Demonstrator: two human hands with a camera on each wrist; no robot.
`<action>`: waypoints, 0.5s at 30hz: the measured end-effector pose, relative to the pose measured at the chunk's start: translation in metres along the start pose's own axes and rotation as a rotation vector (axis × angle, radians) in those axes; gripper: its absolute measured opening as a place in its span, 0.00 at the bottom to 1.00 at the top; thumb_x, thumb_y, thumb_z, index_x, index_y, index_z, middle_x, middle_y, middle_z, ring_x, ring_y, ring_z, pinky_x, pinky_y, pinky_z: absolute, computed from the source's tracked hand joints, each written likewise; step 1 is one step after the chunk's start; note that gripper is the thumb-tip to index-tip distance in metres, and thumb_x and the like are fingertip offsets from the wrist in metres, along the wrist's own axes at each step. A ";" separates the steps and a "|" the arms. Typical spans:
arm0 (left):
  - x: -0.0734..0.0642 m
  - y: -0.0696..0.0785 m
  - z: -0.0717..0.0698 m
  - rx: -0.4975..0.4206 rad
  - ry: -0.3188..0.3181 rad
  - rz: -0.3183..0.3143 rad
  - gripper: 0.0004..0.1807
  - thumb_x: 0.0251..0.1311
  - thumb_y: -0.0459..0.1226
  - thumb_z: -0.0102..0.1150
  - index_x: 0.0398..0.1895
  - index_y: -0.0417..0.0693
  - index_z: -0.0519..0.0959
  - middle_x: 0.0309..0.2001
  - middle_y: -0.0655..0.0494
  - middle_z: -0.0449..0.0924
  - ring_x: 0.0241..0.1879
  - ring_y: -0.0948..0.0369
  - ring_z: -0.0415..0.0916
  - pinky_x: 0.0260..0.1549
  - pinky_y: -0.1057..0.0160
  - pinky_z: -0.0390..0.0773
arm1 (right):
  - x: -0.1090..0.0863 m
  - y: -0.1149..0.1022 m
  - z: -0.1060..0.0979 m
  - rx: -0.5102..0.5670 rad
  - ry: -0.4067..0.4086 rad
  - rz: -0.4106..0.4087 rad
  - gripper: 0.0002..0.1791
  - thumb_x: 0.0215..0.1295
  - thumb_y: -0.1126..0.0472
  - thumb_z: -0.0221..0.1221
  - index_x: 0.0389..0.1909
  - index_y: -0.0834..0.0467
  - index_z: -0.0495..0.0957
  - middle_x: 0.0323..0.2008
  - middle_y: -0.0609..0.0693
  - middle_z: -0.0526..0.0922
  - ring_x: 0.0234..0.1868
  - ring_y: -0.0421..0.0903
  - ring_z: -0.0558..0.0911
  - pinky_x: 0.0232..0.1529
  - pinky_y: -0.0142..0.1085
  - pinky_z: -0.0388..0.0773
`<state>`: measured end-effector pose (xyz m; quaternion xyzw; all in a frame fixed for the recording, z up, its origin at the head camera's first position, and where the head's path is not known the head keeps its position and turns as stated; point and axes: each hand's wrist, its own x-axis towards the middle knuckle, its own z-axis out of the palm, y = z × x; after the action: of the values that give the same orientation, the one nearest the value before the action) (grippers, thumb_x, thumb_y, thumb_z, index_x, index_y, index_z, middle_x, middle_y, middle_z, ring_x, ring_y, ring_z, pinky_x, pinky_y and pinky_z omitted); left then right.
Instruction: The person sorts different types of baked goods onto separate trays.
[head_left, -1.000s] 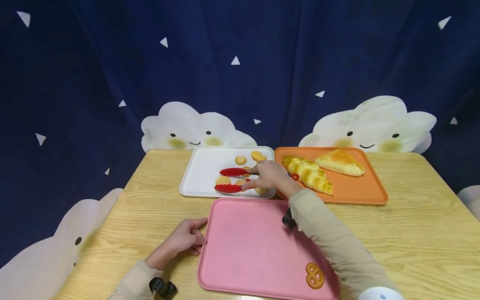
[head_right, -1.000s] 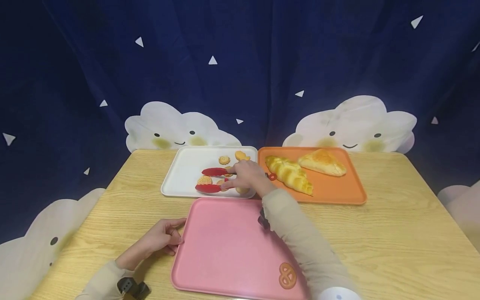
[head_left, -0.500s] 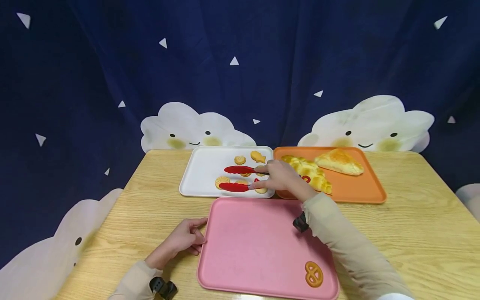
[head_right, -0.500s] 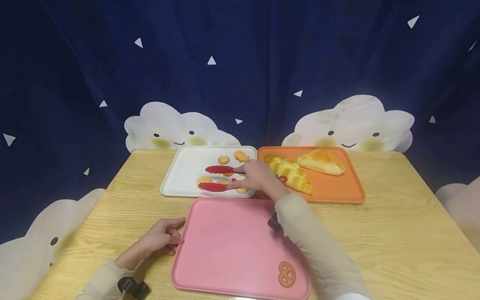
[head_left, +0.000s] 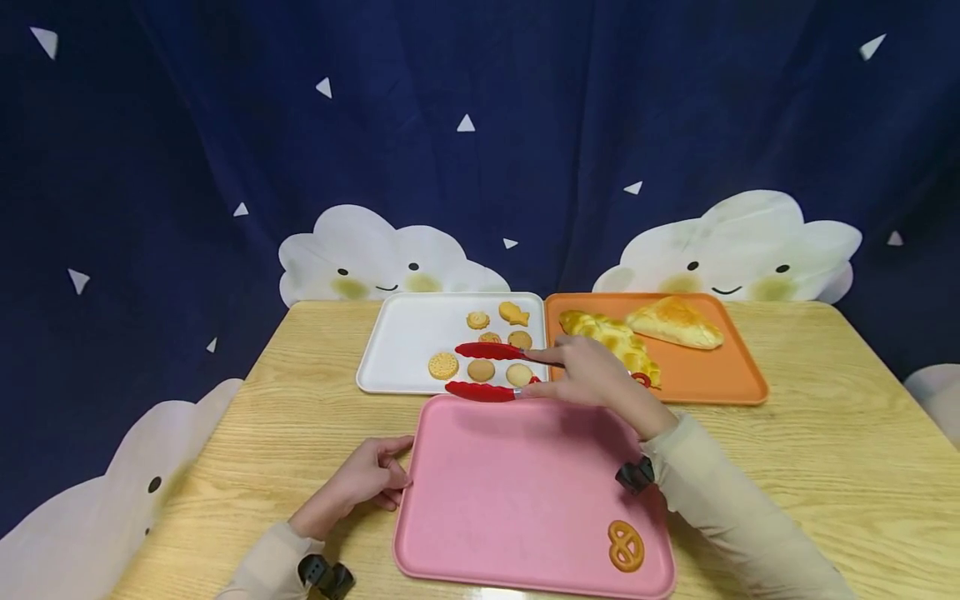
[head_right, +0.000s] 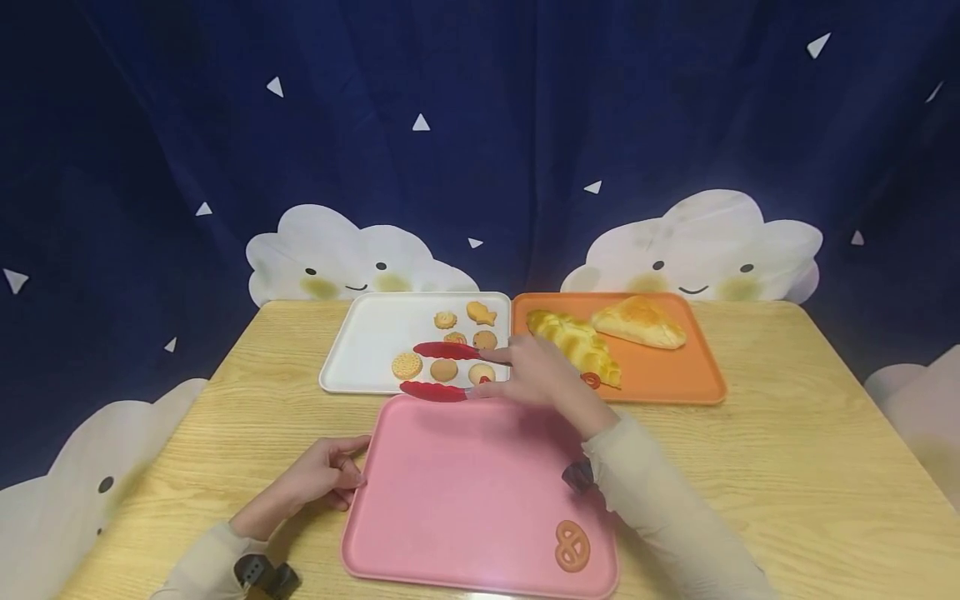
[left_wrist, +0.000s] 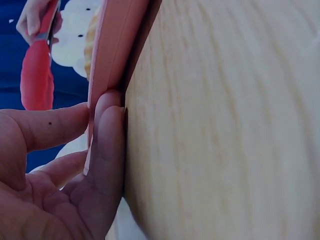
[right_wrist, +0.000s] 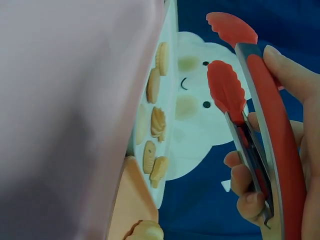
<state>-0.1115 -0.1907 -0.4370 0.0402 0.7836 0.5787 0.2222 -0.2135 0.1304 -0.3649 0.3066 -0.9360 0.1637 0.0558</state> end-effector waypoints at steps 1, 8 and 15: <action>0.000 0.000 0.000 0.002 0.000 0.000 0.35 0.47 0.22 0.51 0.64 0.25 0.55 0.18 0.53 0.75 0.15 0.63 0.72 0.15 0.63 0.78 | -0.003 -0.001 -0.002 -0.002 0.009 -0.004 0.34 0.42 0.32 0.61 0.49 0.46 0.80 0.24 0.46 0.72 0.24 0.42 0.69 0.23 0.33 0.64; -0.001 0.002 0.000 0.011 -0.001 0.005 0.35 0.48 0.22 0.50 0.63 0.25 0.56 0.19 0.51 0.76 0.15 0.62 0.73 0.15 0.62 0.78 | -0.026 0.001 -0.012 -0.005 0.054 -0.010 0.35 0.40 0.31 0.62 0.49 0.46 0.80 0.29 0.49 0.76 0.24 0.41 0.70 0.22 0.33 0.66; -0.001 0.003 0.000 0.012 -0.004 0.007 0.34 0.49 0.22 0.51 0.63 0.26 0.56 0.19 0.51 0.75 0.15 0.62 0.72 0.15 0.62 0.78 | -0.048 0.009 -0.018 -0.001 0.070 -0.019 0.36 0.41 0.31 0.61 0.50 0.47 0.80 0.23 0.44 0.71 0.20 0.40 0.65 0.18 0.31 0.62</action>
<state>-0.1107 -0.1901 -0.4341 0.0453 0.7864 0.5749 0.2215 -0.1796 0.1699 -0.3599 0.3095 -0.9306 0.1733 0.0902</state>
